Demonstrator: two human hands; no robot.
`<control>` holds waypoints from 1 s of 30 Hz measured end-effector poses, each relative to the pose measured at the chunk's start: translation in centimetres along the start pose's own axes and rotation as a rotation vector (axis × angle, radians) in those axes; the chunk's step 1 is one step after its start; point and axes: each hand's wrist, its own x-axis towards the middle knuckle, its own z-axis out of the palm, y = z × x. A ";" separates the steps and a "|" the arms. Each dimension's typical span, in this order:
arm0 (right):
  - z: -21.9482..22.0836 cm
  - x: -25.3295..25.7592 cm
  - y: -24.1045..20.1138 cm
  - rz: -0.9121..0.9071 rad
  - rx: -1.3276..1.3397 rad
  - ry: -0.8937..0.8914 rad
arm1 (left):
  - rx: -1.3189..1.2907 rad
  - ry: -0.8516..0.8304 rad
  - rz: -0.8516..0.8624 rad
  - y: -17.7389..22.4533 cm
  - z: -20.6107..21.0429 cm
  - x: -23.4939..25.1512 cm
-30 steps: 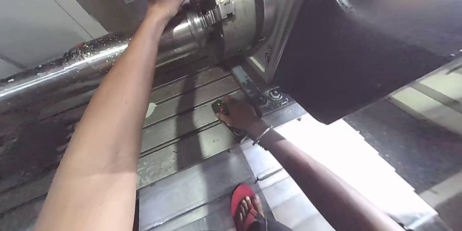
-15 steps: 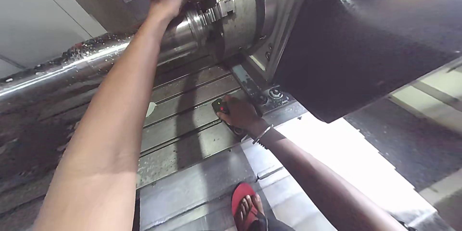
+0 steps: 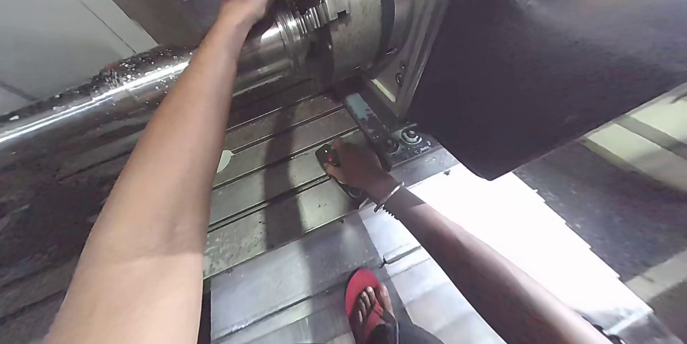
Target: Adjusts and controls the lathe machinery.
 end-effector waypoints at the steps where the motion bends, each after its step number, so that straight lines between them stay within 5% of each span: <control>1: -0.1 0.0 -0.1 0.007 0.001 -0.002 | -0.004 0.004 0.003 -0.1 0.0 0.1; 30: 0.0 0.2 0.2 -0.005 -0.006 -0.002 | 0.072 -0.033 -0.009 0.8 -0.2 -0.8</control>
